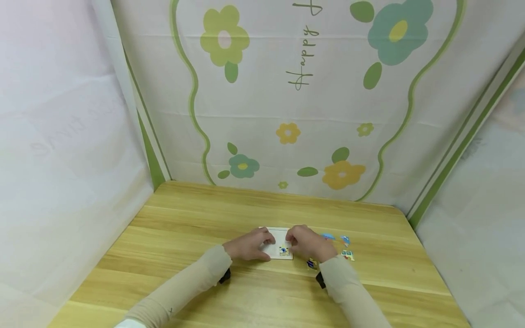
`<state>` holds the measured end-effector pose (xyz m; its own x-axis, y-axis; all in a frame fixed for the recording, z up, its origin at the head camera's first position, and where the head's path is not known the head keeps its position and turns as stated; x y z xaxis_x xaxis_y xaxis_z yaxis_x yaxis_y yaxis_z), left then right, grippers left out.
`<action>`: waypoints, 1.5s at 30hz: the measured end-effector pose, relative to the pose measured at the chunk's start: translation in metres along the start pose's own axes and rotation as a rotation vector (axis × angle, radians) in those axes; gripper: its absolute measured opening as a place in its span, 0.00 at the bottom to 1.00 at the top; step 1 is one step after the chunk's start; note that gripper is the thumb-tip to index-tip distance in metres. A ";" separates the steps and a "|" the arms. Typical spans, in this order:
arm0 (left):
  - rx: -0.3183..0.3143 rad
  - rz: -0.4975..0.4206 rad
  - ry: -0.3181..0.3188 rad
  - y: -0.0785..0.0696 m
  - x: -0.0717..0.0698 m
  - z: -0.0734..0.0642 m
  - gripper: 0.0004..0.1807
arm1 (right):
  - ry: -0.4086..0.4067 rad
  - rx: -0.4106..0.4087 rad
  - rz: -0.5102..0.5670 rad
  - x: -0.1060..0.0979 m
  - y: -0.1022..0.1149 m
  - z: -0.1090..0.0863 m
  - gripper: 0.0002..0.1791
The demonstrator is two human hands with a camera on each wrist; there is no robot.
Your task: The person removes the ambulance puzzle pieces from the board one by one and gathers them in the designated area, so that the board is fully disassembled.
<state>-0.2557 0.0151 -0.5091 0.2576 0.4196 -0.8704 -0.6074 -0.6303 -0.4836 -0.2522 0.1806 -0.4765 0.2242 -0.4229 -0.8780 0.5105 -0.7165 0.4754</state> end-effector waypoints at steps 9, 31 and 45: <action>0.011 -0.003 0.004 -0.001 0.001 0.001 0.26 | 0.002 0.021 -0.042 0.011 0.002 0.001 0.10; -0.003 -0.031 -0.005 0.002 0.001 0.000 0.26 | -0.065 0.035 0.073 0.007 -0.001 0.001 0.05; -0.008 -0.034 -0.007 0.000 -0.001 -0.002 0.26 | -0.070 0.071 0.171 0.001 -0.007 -0.006 0.02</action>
Point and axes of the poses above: each hand's wrist, its own z-axis towards the middle knuckle, its own x-axis out of the palm, y = z × x, the point moved 6 cm from there along z, towards the middle knuckle, and after that the axes turned 10 degrees about -y, right-handed, at the moved point
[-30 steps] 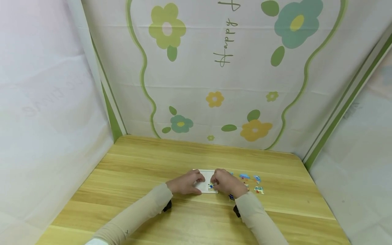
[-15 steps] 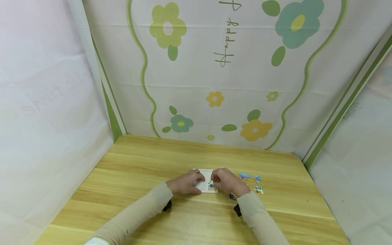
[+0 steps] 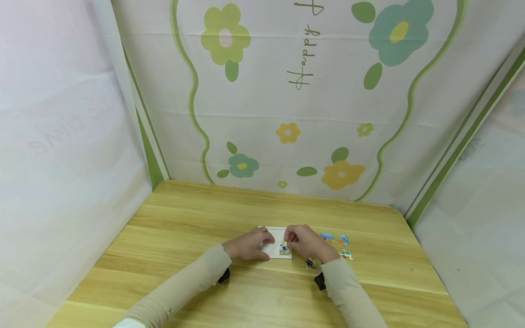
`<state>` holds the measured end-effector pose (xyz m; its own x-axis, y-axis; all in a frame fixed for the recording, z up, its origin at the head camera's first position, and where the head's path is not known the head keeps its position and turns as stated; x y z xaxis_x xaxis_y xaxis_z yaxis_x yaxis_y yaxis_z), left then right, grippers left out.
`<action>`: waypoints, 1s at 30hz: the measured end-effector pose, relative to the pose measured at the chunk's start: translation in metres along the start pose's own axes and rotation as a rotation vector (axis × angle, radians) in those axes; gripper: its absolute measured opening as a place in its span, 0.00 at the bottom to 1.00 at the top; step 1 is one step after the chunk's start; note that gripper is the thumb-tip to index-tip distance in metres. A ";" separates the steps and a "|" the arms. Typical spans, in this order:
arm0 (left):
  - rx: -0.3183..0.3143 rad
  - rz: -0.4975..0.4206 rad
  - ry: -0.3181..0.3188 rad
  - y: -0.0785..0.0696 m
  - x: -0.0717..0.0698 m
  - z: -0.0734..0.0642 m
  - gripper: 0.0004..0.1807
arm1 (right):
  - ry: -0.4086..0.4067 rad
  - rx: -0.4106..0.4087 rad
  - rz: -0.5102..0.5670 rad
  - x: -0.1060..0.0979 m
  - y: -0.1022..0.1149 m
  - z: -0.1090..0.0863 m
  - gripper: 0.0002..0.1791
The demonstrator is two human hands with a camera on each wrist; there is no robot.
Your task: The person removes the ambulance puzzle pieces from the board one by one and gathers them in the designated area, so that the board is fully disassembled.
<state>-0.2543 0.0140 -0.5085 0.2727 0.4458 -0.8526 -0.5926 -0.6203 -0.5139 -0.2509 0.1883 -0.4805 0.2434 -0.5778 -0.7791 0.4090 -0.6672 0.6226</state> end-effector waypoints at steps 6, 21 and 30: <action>0.004 0.010 0.008 -0.002 0.001 -0.001 0.27 | -0.048 0.039 0.004 -0.015 -0.010 -0.015 0.03; 0.013 0.019 0.000 0.001 0.000 -0.001 0.27 | -0.174 0.118 -0.020 -0.073 -0.071 -0.090 0.02; 0.011 0.024 0.003 -0.001 -0.001 -0.003 0.26 | -0.206 0.210 0.028 -0.093 -0.101 -0.132 0.07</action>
Point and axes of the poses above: each hand's wrist, its own z-axis towards the middle knuckle, its own x-axis out of the palm, y = z × x, the point moved 6 cm from there along z, towards the middle knuckle, and after that the axes turned 10 degrees about -y, right-handed, at the moved point
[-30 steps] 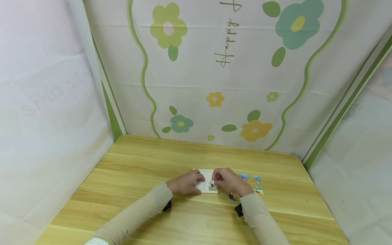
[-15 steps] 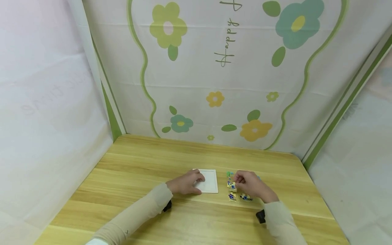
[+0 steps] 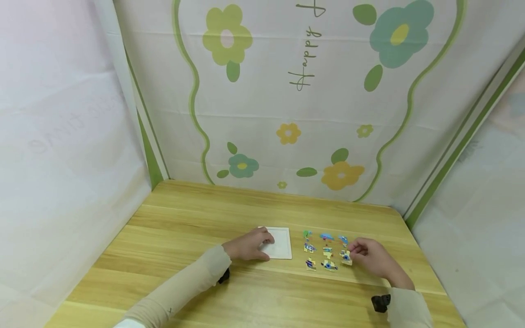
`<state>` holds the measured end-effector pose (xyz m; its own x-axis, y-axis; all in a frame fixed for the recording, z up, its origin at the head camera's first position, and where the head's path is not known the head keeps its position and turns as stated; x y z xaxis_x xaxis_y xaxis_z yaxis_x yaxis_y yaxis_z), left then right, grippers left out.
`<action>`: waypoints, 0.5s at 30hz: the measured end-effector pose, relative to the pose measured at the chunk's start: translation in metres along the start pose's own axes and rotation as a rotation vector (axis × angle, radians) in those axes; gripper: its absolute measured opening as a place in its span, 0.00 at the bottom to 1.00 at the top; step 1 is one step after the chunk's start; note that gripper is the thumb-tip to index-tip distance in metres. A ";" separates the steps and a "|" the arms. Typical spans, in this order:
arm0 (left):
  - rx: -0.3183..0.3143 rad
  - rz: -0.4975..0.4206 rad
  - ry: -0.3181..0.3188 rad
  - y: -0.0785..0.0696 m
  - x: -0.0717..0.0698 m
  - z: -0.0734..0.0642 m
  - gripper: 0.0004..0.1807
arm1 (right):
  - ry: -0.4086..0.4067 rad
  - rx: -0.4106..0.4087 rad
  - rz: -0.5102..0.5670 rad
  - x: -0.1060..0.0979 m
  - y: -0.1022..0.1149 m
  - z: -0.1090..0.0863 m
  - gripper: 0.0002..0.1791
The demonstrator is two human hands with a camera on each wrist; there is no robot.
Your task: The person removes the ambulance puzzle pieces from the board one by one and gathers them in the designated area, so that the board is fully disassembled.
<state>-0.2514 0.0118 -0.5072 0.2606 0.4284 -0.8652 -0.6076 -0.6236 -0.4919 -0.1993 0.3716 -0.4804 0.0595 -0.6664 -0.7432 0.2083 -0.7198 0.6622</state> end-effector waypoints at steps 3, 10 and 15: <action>0.006 0.006 0.000 0.000 0.000 0.000 0.26 | 0.025 0.019 0.021 -0.001 -0.009 -0.006 0.09; 0.002 -0.001 0.004 0.000 0.002 0.000 0.26 | 0.073 0.085 0.060 0.009 -0.026 -0.013 0.08; 0.003 0.000 0.002 0.000 0.002 0.000 0.26 | 0.081 0.071 0.064 0.012 -0.028 -0.013 0.08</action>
Point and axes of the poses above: each hand's wrist, its own z-axis towards the middle knuckle, its own x-axis out of the palm, y = z × x, the point moved 6 cm from there along z, towards the middle knuckle, and after that the axes turned 10 degrees about -y, right-handed, at the moved point
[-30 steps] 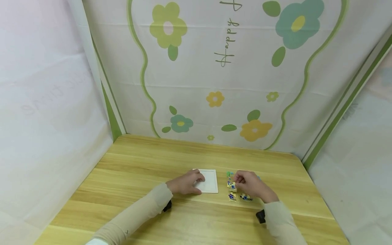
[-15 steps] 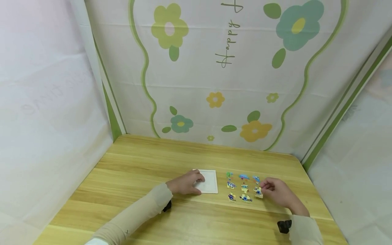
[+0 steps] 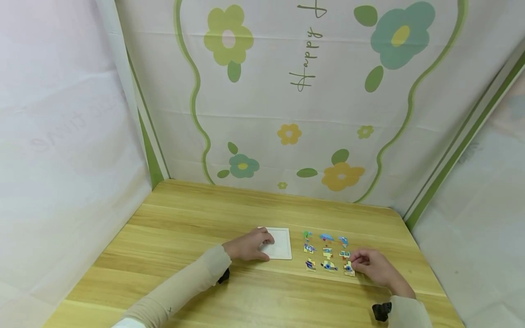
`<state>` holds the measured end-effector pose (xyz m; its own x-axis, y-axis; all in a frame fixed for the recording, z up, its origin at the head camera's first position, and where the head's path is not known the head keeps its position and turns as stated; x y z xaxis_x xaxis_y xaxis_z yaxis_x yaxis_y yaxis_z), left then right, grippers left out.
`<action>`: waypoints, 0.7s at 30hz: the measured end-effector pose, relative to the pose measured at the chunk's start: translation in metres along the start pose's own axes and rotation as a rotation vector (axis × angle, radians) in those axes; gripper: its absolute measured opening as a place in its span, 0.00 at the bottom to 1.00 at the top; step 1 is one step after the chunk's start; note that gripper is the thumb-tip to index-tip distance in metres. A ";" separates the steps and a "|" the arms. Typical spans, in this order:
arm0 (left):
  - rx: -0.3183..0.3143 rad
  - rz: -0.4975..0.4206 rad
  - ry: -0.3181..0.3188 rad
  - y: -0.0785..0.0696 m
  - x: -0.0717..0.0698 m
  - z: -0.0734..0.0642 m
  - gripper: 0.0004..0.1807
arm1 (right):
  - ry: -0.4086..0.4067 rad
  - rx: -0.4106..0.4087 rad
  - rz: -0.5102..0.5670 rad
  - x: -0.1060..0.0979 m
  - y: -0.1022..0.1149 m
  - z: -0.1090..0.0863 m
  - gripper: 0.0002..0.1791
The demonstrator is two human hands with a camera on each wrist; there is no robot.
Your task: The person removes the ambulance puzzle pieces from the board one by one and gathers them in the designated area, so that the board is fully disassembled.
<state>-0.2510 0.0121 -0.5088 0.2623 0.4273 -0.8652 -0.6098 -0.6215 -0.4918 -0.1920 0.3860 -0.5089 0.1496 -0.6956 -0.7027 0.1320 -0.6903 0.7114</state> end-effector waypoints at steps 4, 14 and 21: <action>0.005 -0.001 -0.004 0.000 -0.002 0.000 0.27 | 0.003 0.006 -0.008 0.001 0.001 0.001 0.09; 0.001 -0.012 -0.011 0.004 -0.002 0.002 0.25 | -0.017 0.008 -0.089 0.001 0.005 0.005 0.07; 0.013 0.010 -0.007 0.005 -0.001 0.003 0.26 | -0.056 0.010 -0.177 -0.003 0.021 0.008 0.10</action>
<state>-0.2569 0.0107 -0.5099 0.2509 0.4262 -0.8692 -0.6220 -0.6170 -0.4821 -0.1974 0.3721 -0.4915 0.0701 -0.5726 -0.8169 0.1415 -0.8049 0.5763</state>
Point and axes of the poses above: each hand's wrist, its own z-axis towards the middle knuckle, its own x-axis out of the palm, y = z × x, the point moved 6 cm from there along z, towards the middle knuckle, and after that the axes turned 10 degrees about -y, right-handed, at the moved point
